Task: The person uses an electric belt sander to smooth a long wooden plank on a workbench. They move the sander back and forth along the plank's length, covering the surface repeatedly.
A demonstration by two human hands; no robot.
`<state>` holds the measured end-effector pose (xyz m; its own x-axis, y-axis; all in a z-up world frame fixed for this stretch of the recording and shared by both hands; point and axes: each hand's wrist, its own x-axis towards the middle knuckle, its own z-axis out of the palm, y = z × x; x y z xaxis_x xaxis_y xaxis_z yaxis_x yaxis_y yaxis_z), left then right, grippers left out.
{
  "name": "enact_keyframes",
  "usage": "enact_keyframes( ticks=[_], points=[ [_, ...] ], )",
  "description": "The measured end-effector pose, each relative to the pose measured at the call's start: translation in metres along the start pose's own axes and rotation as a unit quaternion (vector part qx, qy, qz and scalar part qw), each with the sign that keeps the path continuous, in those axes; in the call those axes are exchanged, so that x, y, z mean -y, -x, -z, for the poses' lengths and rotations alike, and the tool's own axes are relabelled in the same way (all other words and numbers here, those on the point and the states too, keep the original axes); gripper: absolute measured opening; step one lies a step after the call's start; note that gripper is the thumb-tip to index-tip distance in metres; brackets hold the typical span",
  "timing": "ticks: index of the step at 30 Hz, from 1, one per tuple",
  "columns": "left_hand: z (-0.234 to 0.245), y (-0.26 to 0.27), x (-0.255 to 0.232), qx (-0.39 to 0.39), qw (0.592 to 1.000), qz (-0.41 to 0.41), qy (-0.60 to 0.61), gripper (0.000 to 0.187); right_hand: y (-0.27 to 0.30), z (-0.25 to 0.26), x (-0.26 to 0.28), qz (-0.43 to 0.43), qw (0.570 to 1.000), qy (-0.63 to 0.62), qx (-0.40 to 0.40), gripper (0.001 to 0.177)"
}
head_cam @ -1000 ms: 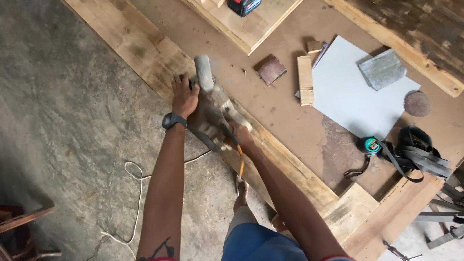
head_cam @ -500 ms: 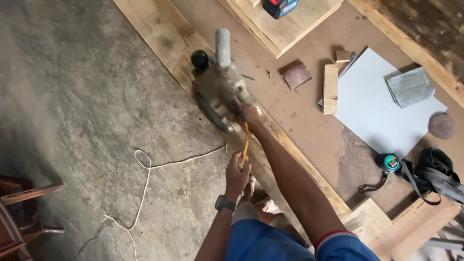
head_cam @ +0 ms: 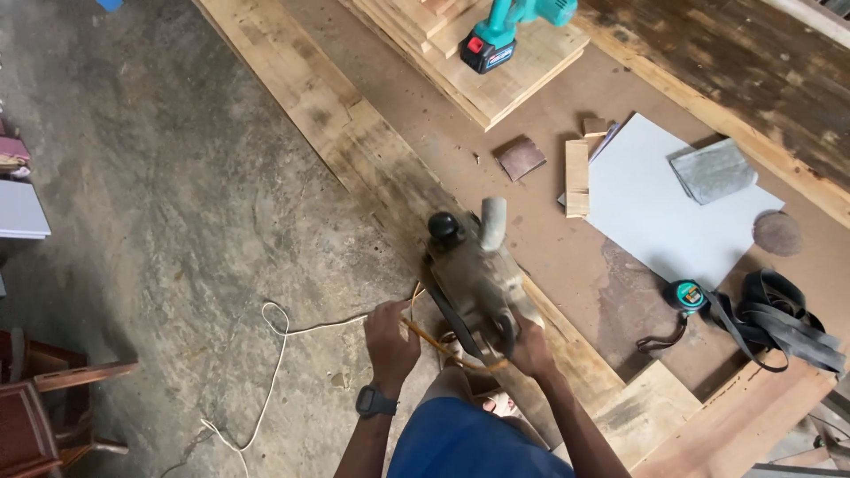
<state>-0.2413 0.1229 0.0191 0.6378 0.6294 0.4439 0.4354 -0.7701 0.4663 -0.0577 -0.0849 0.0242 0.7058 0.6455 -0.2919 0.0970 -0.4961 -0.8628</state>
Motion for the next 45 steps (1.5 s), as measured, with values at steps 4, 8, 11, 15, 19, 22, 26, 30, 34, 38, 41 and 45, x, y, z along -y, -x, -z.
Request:
enact_keyframes(
  ticks=[4,8,11,15,19,22,26,30,34,38,41,45],
  points=[
    [0.009,-0.009,-0.022,0.134,0.99,0.045,0.029,0.058,0.017,-0.004,-0.059,0.002,0.998,-0.053,-0.016,0.036],
    [-0.008,-0.018,-0.012,0.152,0.985,-0.069,0.043,0.047,0.008,-0.005,-0.071,0.095,0.995,0.007,0.002,0.025],
    [-0.003,-0.041,-0.01,0.311,0.948,-0.024,0.059,0.074,-0.021,-0.008,-0.06,0.054,0.998,0.001,0.012,0.028],
    [0.019,-0.109,0.006,0.458,0.88,0.101,0.078,0.107,-0.09,-0.025,-0.05,0.048,0.998,-0.044,0.017,0.027],
    [-0.022,-0.212,0.072,0.232,0.958,-0.076,0.151,0.084,-0.159,-0.038,0.009,0.031,0.999,0.006,0.028,0.027],
    [-0.052,-0.31,0.098,0.285,0.941,0.053,0.173,0.072,-0.213,-0.064,0.039,-0.024,0.999,-0.002,0.047,0.023],
    [-0.158,-0.386,0.162,0.318,0.937,0.099,0.107,0.067,-0.295,-0.091,0.053,0.008,0.995,0.077,0.064,0.035],
    [-0.141,-0.442,0.149,0.302,0.945,0.125,-0.013,0.054,-0.359,-0.115,0.079,0.018,0.994,0.079,0.076,0.035],
    [-0.152,-0.476,0.182,0.254,0.953,0.161,-0.026,0.053,-0.393,-0.117,0.141,-0.037,0.993,0.039,0.104,0.035],
    [-0.174,-0.492,0.208,0.224,0.955,0.188,-0.051,0.053,-0.422,-0.132,0.131,-0.011,0.992,0.046,0.115,0.04],
    [-0.178,-0.493,0.21,0.225,0.953,0.193,-0.058,0.053,-0.429,-0.134,0.12,-0.015,0.991,0.062,0.117,0.041],
    [-0.203,-0.488,0.219,0.227,0.96,0.145,-0.078,0.052,-0.401,-0.108,0.112,0.101,0.981,0.108,0.122,0.034]
  ],
)
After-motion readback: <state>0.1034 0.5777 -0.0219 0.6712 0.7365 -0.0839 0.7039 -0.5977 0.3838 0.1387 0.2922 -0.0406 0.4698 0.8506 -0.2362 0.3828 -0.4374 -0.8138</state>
